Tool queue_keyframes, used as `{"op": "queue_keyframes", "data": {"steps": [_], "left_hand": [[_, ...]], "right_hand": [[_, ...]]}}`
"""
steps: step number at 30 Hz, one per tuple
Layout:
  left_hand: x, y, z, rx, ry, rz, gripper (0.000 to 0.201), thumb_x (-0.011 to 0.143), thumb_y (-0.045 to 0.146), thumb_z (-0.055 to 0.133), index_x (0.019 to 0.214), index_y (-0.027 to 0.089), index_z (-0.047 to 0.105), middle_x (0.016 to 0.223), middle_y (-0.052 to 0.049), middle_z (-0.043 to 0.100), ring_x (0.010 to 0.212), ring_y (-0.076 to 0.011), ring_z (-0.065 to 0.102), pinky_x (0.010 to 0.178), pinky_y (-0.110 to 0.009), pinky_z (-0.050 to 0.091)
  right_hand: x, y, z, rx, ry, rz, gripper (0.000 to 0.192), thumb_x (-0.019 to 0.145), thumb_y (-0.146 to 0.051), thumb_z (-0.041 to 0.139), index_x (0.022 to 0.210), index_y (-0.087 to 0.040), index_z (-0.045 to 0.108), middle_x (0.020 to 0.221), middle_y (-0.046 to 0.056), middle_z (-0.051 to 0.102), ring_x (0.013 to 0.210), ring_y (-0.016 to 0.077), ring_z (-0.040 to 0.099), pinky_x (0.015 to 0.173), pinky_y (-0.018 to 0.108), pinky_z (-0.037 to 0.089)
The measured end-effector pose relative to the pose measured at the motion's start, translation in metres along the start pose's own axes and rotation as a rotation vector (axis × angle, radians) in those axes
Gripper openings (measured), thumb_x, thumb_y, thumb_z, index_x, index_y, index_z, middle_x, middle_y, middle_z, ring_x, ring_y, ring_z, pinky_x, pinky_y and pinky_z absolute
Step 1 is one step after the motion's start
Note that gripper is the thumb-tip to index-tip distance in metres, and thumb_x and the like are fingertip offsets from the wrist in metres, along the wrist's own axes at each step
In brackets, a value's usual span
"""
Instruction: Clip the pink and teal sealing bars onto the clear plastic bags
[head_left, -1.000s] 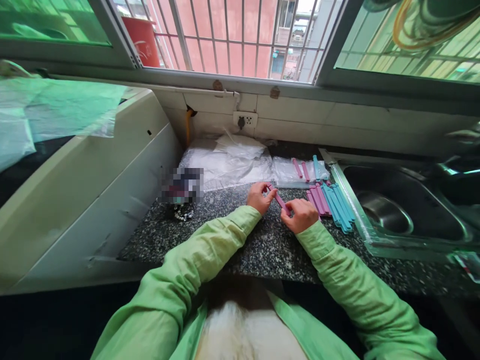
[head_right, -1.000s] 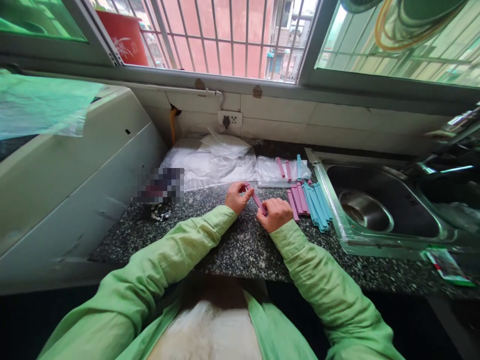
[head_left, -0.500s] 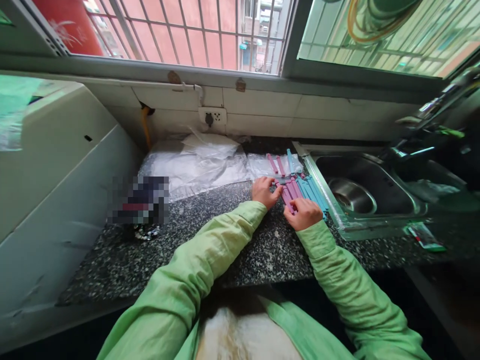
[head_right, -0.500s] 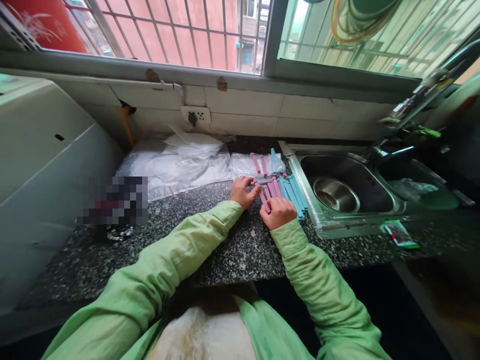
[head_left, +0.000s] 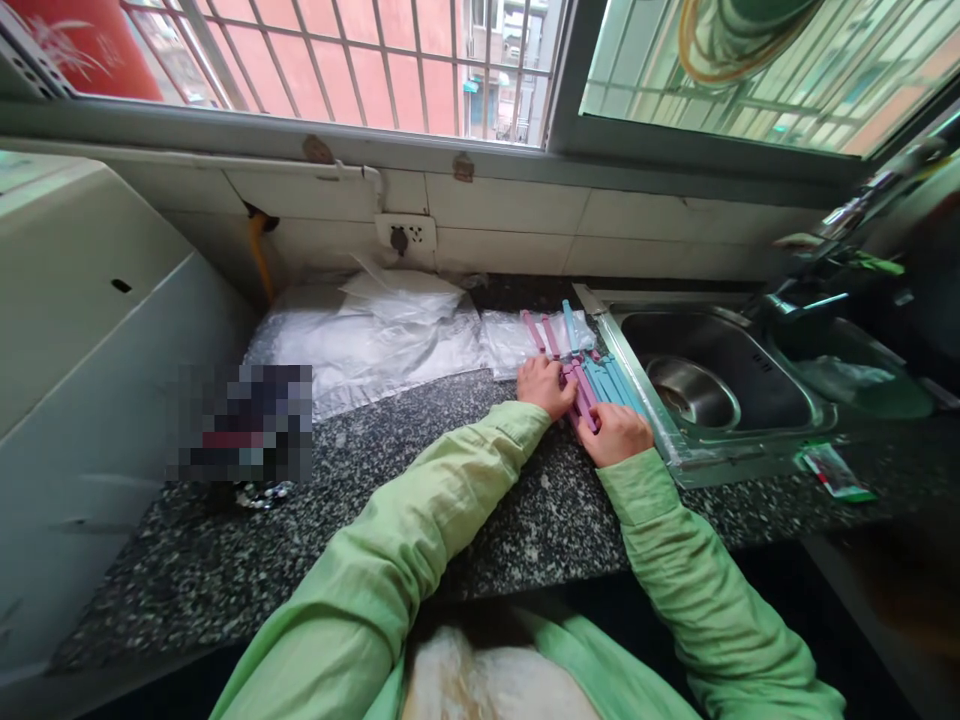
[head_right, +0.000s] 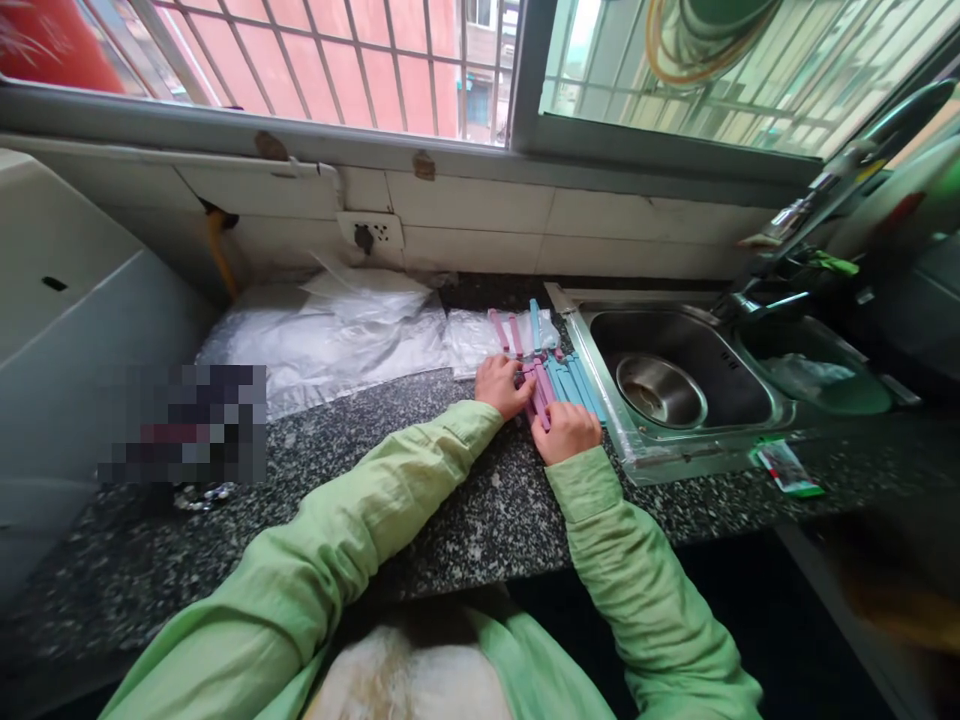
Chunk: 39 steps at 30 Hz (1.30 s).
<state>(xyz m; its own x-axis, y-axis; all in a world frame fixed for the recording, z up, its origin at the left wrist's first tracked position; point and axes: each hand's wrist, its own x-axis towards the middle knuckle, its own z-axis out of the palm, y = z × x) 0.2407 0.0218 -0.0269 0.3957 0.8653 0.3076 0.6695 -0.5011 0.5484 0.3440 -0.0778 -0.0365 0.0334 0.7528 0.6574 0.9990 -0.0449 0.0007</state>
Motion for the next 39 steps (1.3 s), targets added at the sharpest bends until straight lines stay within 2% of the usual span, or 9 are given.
{"op": "queue_keyframes", "data": {"steps": [6,11,13,16,20,25,28,34,39], "left_hand": [[0.000,0.000,-0.001,0.020,-0.025,-0.013,0.033,0.073,0.042,0.052,0.092,0.016,0.060,0.097,-0.012,0.055,0.097,-0.0280,0.045,0.082,-0.040,0.033],[0.000,0.001,-0.002,-0.004,-0.033,-0.031,0.034,0.073,0.042,0.053,0.093,0.015,0.060,0.097,-0.013,0.055,0.098,-0.0283,0.045,0.082,-0.040,0.034],[0.001,0.001,-0.004,-0.029,-0.024,-0.032,0.034,0.074,0.041,0.053,0.094,0.015,0.060,0.098,-0.013,0.055,0.098,-0.0275,0.045,0.083,-0.039,0.034],[0.005,-0.002,-0.009,-0.076,0.032,-0.063,0.032,0.076,0.039,0.051,0.097,0.016,0.060,0.101,-0.011,0.055,0.099,-0.0253,0.044,0.084,-0.038,0.033],[0.018,-0.014,-0.020,-0.069,0.092,-0.143,0.028,0.079,0.036,0.048,0.097,0.019,0.060,0.103,-0.009,0.055,0.101,-0.0225,0.044,0.085,-0.035,0.033],[0.035,-0.035,-0.032,0.057,0.057,-0.161,0.031,0.078,0.035,0.047,0.100,0.018,0.060,0.106,-0.010,0.053,0.103,-0.0242,0.043,0.086,-0.036,0.031],[0.041,-0.042,-0.036,0.140,0.018,-0.146,0.030,0.078,0.033,0.046,0.098,0.016,0.060,0.106,-0.012,0.052,0.105,-0.0266,0.042,0.087,-0.038,0.030],[0.043,-0.045,-0.036,0.213,-0.075,-0.123,0.033,0.075,0.033,0.047,0.096,0.011,0.062,0.105,-0.015,0.052,0.105,-0.0286,0.041,0.086,-0.039,0.031],[0.043,-0.047,-0.037,0.206,-0.117,-0.135,0.035,0.075,0.034,0.046,0.097,0.011,0.063,0.104,-0.016,0.052,0.103,-0.0279,0.041,0.085,-0.039,0.032]], "right_hand": [[0.000,0.001,-0.001,0.029,0.002,0.008,0.010,0.073,-0.029,0.056,0.069,-0.020,0.058,0.060,0.005,0.057,0.061,0.0193,0.051,0.056,0.032,0.033],[0.000,0.000,-0.006,0.094,-0.126,0.068,0.015,0.076,-0.032,0.054,0.076,-0.018,0.060,0.066,0.008,0.059,0.068,0.0225,0.053,0.060,0.034,0.034],[0.002,-0.003,-0.010,0.054,-0.125,0.101,0.019,0.077,-0.033,0.052,0.077,-0.017,0.061,0.069,0.009,0.060,0.069,0.0230,0.053,0.061,0.034,0.033],[0.013,-0.009,-0.016,0.019,-0.077,0.079,0.024,0.080,-0.036,0.048,0.079,-0.016,0.063,0.070,0.009,0.060,0.071,0.0219,0.052,0.063,0.032,0.032],[0.046,-0.024,-0.016,-0.040,-0.065,0.065,0.028,0.081,-0.037,0.045,0.080,-0.016,0.063,0.072,0.008,0.062,0.072,0.0202,0.052,0.064,0.031,0.031],[0.094,-0.047,0.004,-0.122,-0.260,0.231,0.026,0.080,-0.032,0.046,0.083,-0.014,0.064,0.082,0.011,0.063,0.078,0.0225,0.053,0.066,0.032,0.033],[0.111,-0.052,0.021,-0.132,-0.331,0.281,0.027,0.081,-0.032,0.045,0.087,-0.014,0.064,0.086,0.013,0.063,0.082,0.0239,0.053,0.069,0.034,0.034],[0.125,-0.057,0.045,-0.159,-0.466,0.351,0.031,0.081,-0.032,0.047,0.101,-0.012,0.062,0.094,0.015,0.061,0.091,0.0252,0.051,0.075,0.037,0.035],[0.129,-0.061,0.055,-0.179,-0.497,0.340,0.030,0.080,-0.031,0.048,0.094,-0.011,0.066,0.093,0.018,0.063,0.094,0.0286,0.053,0.074,0.038,0.035]]}}
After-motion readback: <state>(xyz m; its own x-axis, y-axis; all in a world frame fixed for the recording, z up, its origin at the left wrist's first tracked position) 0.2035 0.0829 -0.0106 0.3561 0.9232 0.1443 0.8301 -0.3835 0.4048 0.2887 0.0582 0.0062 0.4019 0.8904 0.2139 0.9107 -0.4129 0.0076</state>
